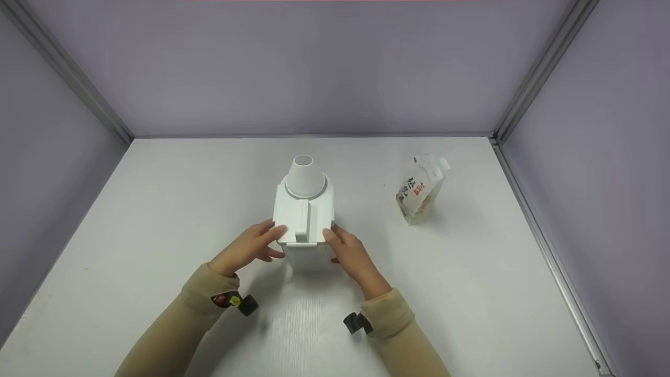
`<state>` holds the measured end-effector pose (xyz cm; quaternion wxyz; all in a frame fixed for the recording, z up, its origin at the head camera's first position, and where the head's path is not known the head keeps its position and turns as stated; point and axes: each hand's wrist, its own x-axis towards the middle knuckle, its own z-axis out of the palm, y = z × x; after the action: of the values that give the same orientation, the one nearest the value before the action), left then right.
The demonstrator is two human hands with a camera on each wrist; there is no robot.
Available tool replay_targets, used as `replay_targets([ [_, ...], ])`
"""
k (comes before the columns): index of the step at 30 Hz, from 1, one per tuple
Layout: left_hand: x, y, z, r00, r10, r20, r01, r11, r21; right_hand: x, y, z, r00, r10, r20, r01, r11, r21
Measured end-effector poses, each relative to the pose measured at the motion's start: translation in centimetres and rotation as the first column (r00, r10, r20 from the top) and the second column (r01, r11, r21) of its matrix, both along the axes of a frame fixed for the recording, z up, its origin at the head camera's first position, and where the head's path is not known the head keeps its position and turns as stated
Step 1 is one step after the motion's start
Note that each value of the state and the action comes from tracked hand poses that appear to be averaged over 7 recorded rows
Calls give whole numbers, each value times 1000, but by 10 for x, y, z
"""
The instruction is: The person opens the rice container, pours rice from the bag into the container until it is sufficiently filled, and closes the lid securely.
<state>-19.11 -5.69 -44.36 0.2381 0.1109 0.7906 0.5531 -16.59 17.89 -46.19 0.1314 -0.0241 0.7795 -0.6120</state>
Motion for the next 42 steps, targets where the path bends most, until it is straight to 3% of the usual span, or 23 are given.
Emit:
replay_targets([
  [13,7,-3,1,1000,-8,6,8,1000,0,8,0,4,999,23,22,-23,1000,-7],
  [23,13,-2,1,1000,2,-19,-3,999,-44,14,3,2,999,35,21,-35,999,1],
  [30,14,-5,-1,999,13,-44,-17,997,-79,10,17,8,987,141,75,-142,990,1],
  [34,8,-9,-5,999,40,-36,-42,997,-61,3,27,9,974,195,113,-196,981,-1],
  [38,-3,-9,-8,992,121,-24,-121,992,29,-8,30,9,990,102,97,-101,995,-12],
  [42,-12,-5,-6,979,202,6,-200,969,145,-18,23,11,996,-11,85,13,1000,-25],
])
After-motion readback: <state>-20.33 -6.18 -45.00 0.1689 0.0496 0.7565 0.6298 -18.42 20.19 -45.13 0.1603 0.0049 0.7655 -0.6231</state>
